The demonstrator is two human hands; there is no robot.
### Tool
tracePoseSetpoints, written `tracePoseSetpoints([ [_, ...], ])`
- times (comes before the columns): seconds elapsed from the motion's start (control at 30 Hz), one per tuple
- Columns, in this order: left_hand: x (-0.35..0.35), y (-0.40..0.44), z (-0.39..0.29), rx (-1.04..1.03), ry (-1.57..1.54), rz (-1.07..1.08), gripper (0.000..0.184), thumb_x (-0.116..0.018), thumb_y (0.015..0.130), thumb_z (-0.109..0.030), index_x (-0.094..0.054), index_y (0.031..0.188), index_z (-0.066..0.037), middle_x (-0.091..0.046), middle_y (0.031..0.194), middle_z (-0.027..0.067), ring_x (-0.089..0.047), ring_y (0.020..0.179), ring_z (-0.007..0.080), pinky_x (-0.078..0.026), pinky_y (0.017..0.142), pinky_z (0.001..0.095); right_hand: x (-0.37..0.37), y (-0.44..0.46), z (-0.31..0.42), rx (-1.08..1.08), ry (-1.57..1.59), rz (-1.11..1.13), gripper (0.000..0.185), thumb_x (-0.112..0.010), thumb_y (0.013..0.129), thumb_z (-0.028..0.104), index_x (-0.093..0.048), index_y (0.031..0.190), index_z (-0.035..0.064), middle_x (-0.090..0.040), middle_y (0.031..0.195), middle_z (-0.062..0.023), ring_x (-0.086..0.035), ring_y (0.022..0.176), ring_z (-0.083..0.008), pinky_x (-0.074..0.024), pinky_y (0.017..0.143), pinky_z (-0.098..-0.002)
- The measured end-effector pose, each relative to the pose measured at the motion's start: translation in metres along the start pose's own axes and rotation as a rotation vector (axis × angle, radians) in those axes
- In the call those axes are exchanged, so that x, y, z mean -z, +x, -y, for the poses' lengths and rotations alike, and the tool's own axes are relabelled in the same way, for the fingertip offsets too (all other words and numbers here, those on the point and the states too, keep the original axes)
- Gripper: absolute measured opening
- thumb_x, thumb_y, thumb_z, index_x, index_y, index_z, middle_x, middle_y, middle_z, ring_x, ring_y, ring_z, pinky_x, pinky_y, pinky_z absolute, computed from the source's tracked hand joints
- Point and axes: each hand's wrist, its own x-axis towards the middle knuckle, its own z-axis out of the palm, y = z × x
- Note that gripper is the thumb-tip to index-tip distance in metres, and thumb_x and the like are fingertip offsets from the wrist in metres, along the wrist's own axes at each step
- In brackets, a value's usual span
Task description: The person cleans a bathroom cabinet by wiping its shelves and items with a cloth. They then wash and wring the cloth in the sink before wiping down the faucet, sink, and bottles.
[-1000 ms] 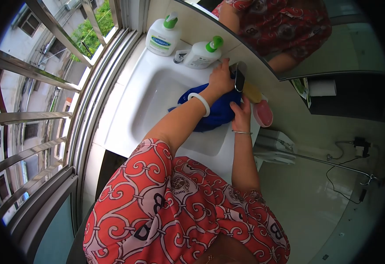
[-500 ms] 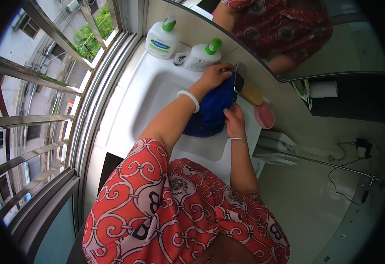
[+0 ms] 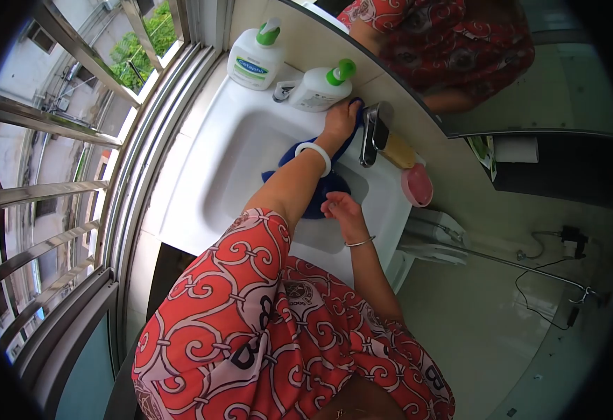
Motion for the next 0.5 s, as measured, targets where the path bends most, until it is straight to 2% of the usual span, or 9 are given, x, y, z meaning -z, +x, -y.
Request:
tracePoseSetpoints([
  [0.1,0.002,0.001,-0.007,-0.1,-0.157,-0.013,0.034,-0.044,0.093,-0.033,-0.06,0.105,-0.005,-0.062,0.096,0.0227,-0.059,0.093,0.038,-0.044,0.083,0.0393,0.0,-0.003,0.007,-0.019,-0.011,-0.029,0.02,-0.056,0.087,0.005,-0.055,0.106,0.0016,-0.062,0.087,-0.0052,-0.058,0.077,-0.0112,-0.0465,0.069,-0.0228],
  [0.2,0.008,-0.007,-0.028,-0.167,-0.485,0.097,0.034,-0.041,0.095,-0.031,-0.06,0.106,-0.005,-0.064,0.093,0.0191,-0.061,0.09,0.034,-0.044,0.083,0.0363,0.007,-0.004,0.011,-0.026,0.008,-0.05,0.019,-0.055,0.088,0.006,-0.055,0.106,0.0022,-0.062,0.088,-0.0052,-0.059,0.077,-0.0119,-0.0483,0.07,-0.0239],
  [0.23,0.009,-0.009,-0.031,-0.204,-0.533,0.122,0.034,-0.04,0.095,-0.03,-0.061,0.106,-0.004,-0.065,0.091,0.0172,-0.061,0.088,0.0307,-0.044,0.083,0.0336,0.008,-0.005,0.012,-0.033,0.002,-0.061,0.019,-0.055,0.088,0.006,-0.055,0.106,0.0023,-0.062,0.088,-0.0052,-0.06,0.077,-0.0122,-0.0488,0.07,-0.0242],
  [0.33,0.008,0.008,-0.025,-0.021,-0.429,0.25,0.039,-0.04,0.097,-0.032,-0.062,0.106,-0.001,-0.064,0.092,0.0128,-0.056,0.086,0.0166,-0.043,0.085,0.0291,0.01,-0.006,0.009,-0.042,0.001,-0.068,0.019,-0.055,0.088,0.007,-0.055,0.107,0.0024,-0.062,0.088,-0.0052,-0.061,0.077,-0.0128,-0.0496,0.07,-0.0246],
  [0.43,0.013,0.024,-0.03,0.13,-0.235,0.33,0.038,-0.044,0.095,-0.034,-0.062,0.104,-0.001,-0.065,0.092,0.0153,-0.06,0.086,0.0219,-0.044,0.084,0.0307,0.012,-0.007,0.008,-0.049,0.005,-0.059,0.02,-0.056,0.088,0.008,-0.055,0.107,0.0024,-0.062,0.088,-0.0052,-0.061,0.077,-0.0129,-0.0498,0.07,-0.0247],
  [0.5,0.011,0.024,-0.027,0.05,-0.144,0.225,0.036,-0.047,0.092,-0.033,-0.063,0.103,-0.003,-0.065,0.093,0.0174,-0.061,0.087,0.0281,-0.044,0.083,0.0342,0.012,-0.007,0.01,-0.051,-0.009,-0.055,0.02,-0.056,0.088,0.008,-0.055,0.107,0.0023,-0.062,0.089,-0.0052,-0.061,0.077,-0.013,-0.0499,0.07,-0.0249],
])
